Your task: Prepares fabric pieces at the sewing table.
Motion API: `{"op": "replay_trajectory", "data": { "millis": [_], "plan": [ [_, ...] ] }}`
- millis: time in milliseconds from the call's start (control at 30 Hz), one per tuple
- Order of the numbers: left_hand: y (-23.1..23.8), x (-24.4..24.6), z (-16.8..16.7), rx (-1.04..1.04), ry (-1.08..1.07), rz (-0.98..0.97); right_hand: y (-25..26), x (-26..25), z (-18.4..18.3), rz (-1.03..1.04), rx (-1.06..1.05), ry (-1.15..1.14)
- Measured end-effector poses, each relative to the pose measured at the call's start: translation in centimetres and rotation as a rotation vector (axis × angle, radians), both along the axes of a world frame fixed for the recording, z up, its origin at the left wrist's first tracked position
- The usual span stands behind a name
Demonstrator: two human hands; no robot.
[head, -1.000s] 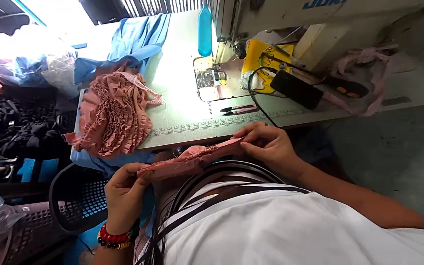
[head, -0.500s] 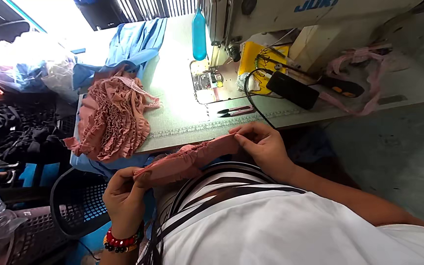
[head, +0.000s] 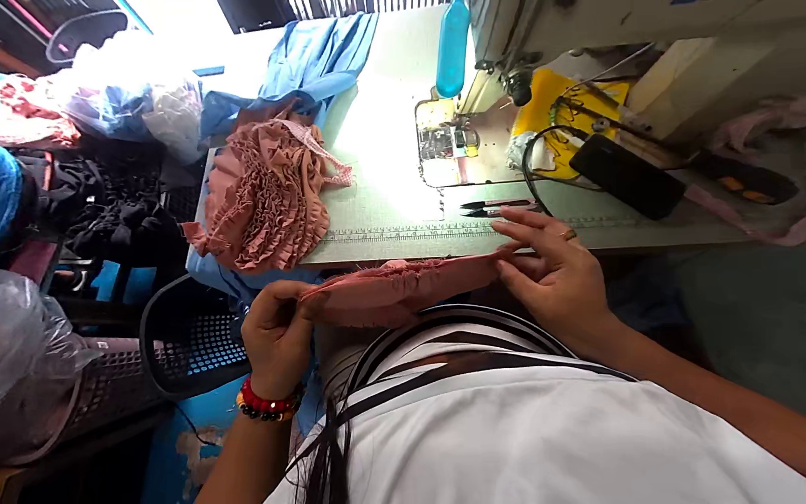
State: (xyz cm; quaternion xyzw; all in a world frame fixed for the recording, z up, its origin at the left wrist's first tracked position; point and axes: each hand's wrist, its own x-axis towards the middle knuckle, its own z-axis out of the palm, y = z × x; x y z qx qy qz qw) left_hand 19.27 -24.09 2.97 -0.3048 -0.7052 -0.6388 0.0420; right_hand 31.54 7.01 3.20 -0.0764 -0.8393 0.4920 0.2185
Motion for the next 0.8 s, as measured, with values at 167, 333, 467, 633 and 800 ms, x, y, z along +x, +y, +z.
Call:
{"op": "replay_trajectory", "data": {
  "millis": [167,333,467,633,800],
  "plan": [
    [-0.7,-0.3,-0.7,-0.034,0.012,0.026,-0.1,0.3,-0.8,0.004,0.079,-0.004],
    [-0.4,-1.6,-0.9,-0.12,-0.16,0.09,0.1,-0.2,-1.3,0.071,0.042,0.059],
    [0.9,-5.4,-0.6,-0.666,0.009,0.211,-0.5,-2.9,-1.7,0.004,0.203,-0.093],
    [1.2,-7.5,-0.2,-1.062,0.157,0.375,-3.2,-5.7,-3.1,0.094,0.356,-0.147],
    [0.0,-7.7,-0.7,-1.025,0.119,0.43,-3.6,-6.4,-3.6,0.111,0.396,-0.13]
  ]
}}
